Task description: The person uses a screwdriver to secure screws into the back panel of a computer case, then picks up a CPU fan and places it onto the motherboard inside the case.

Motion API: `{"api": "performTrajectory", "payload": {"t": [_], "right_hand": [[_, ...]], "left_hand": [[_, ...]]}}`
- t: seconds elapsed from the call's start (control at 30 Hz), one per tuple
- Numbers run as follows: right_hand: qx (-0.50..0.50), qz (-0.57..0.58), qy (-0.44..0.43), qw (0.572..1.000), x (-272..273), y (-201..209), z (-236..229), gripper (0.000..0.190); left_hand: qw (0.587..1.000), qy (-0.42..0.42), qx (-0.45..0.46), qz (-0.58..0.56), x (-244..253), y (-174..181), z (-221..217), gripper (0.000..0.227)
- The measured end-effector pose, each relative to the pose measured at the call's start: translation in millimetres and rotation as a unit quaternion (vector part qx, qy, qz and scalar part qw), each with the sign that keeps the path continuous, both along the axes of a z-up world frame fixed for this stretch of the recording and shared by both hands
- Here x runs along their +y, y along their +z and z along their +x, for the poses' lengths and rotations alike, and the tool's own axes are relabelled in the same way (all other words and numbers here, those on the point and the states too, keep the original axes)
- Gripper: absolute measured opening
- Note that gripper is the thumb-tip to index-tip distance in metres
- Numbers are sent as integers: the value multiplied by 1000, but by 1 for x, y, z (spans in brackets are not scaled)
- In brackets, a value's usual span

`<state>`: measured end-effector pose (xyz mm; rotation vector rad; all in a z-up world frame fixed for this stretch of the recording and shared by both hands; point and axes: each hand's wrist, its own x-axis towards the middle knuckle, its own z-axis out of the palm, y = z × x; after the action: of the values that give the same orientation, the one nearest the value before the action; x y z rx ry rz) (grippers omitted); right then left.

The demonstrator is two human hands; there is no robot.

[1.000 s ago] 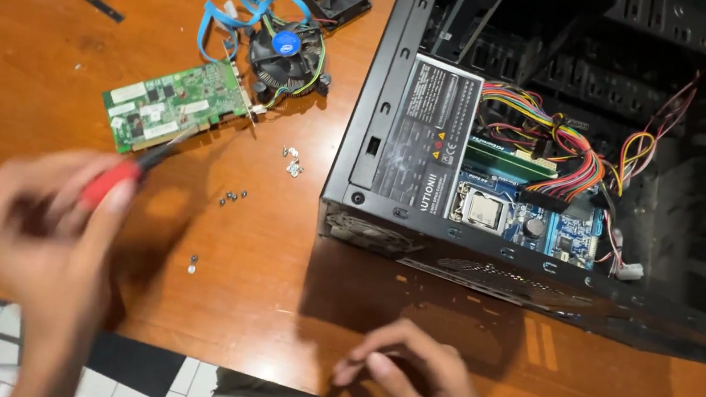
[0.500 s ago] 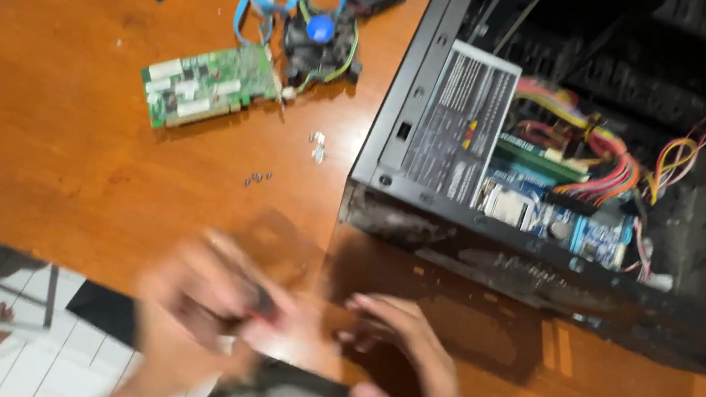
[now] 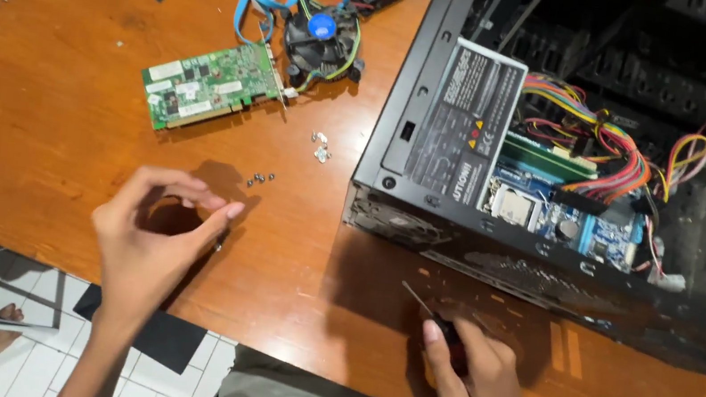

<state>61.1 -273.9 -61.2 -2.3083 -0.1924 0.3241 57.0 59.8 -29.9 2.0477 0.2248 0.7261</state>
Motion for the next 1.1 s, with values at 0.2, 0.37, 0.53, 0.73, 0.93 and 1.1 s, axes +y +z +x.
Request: {"api": "performTrajectory", "payload": {"t": [0.2, 0.37, 0.53, 0.73, 0.93, 1.1], "right_hand": [[-94, -43, 47, 994, 1, -15, -4, 24], [-88, -11, 13, 996, -2, -22, -1, 20], [-164, 12, 13, 986, 1, -20, -3, 16], [-178, 20, -6, 984, -1, -23, -6, 26], [-71, 87, -29, 993, 16, 1, -13, 22], [139, 77, -84, 984, 34, 9, -24, 26]], "left_hand": [[986, -57, 133, -79, 22, 4, -7, 11], [972, -115, 205, -2, 32, 6, -23, 38], [975, -104, 198, -3, 27, 2, -28, 38], [976, -97, 197, -9, 17, 10, -30, 24], [978, -128, 105, -131, -1, 16, -37, 26], [945, -208, 32, -252, -50, 1, -22, 22]]}}
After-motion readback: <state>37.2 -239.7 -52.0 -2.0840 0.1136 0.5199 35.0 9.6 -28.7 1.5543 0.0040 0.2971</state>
